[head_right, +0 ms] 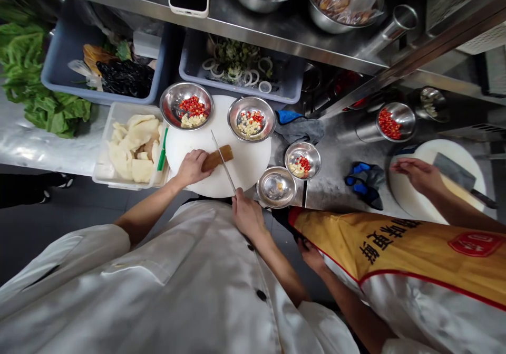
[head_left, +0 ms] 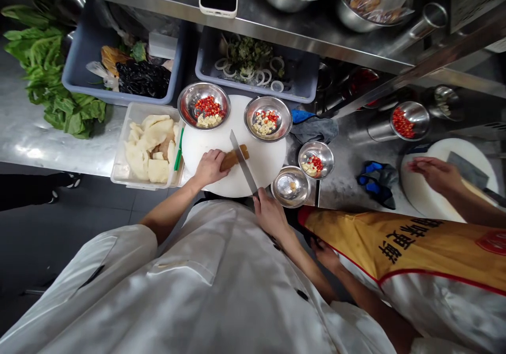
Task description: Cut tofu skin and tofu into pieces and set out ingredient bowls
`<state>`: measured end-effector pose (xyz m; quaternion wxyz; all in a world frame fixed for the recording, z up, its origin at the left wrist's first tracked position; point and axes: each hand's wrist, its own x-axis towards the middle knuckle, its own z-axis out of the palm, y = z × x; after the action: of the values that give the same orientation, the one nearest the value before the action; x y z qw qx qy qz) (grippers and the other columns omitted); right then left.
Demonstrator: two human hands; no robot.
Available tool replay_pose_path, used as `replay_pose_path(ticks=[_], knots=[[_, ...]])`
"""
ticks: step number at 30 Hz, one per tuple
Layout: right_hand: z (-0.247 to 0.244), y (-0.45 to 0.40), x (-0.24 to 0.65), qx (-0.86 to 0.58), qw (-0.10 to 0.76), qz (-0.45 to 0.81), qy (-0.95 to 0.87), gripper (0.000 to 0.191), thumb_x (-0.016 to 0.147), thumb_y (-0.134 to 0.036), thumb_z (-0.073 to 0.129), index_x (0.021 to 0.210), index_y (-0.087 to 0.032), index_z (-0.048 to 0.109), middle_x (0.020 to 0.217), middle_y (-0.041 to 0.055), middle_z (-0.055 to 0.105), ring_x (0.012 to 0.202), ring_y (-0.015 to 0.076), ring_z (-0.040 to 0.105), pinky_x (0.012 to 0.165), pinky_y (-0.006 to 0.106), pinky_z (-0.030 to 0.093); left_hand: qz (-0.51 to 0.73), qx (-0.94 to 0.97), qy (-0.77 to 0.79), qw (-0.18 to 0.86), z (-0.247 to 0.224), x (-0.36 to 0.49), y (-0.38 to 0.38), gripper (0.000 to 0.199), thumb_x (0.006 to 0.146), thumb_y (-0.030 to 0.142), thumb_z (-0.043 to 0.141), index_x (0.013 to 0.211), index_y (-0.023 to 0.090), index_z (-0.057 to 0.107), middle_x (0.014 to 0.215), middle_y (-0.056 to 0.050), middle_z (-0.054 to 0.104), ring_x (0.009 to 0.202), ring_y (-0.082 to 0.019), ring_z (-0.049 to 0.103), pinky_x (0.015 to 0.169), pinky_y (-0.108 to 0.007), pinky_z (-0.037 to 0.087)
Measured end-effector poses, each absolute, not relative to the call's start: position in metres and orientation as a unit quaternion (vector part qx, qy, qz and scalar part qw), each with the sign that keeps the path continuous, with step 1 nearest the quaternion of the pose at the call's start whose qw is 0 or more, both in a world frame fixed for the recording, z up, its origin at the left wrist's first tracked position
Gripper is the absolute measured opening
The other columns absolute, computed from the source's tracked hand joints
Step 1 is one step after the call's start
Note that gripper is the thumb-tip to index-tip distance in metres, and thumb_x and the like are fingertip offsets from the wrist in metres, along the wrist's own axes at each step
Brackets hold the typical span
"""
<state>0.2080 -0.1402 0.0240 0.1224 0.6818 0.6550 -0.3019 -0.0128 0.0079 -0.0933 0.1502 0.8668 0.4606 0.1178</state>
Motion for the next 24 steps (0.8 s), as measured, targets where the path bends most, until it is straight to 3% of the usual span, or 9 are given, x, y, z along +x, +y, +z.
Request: replay_pose_path(ticks=[5,11,24], knots=[[0.044,-0.155,0.184,0.676,0.125,-0.312,0.656,0.028,0.112,-0.027,0.033,0.13,-0.015,0.05,0.107,0.0132,0.076,0.095,0.0266,0.074,0.072,0.03,0.043,0.162,0.87,0.426,0.187,-0.105,-0.043,0.005,0.043,0.085,0.04,0.071,0.119,0.015,0.063,0.119,-0.017,0.061,0.111,-0.035,0.055,0.101,-0.049,0.047],[0.045,-0.16,0.164,0.678,0.137,-0.327,0.643,0.028,0.111,-0.027,0.033,0.129,-0.016,0.052,0.105,0.0109,0.077,0.094,0.0287,0.075,0.068,0.032,0.042,0.14,0.862,0.447,0.194,-0.107,-0.034,0.007,0.042,0.079,0.036,0.074,0.115,0.017,0.065,0.119,-0.018,0.059,0.111,-0.037,0.052,0.096,-0.053,0.046],[0.041,-0.159,0.161,0.694,0.135,-0.324,0.629,0.027,0.111,-0.028,0.033,0.128,-0.017,0.051,0.107,0.0139,0.077,0.096,0.0274,0.074,0.074,0.031,0.044,0.108,0.868,0.45,0.183,-0.101,-0.027,0.011,0.041,0.078,0.04,0.073,0.112,0.018,0.067,0.112,-0.017,0.056,0.106,-0.037,0.051,0.091,-0.053,0.045]])
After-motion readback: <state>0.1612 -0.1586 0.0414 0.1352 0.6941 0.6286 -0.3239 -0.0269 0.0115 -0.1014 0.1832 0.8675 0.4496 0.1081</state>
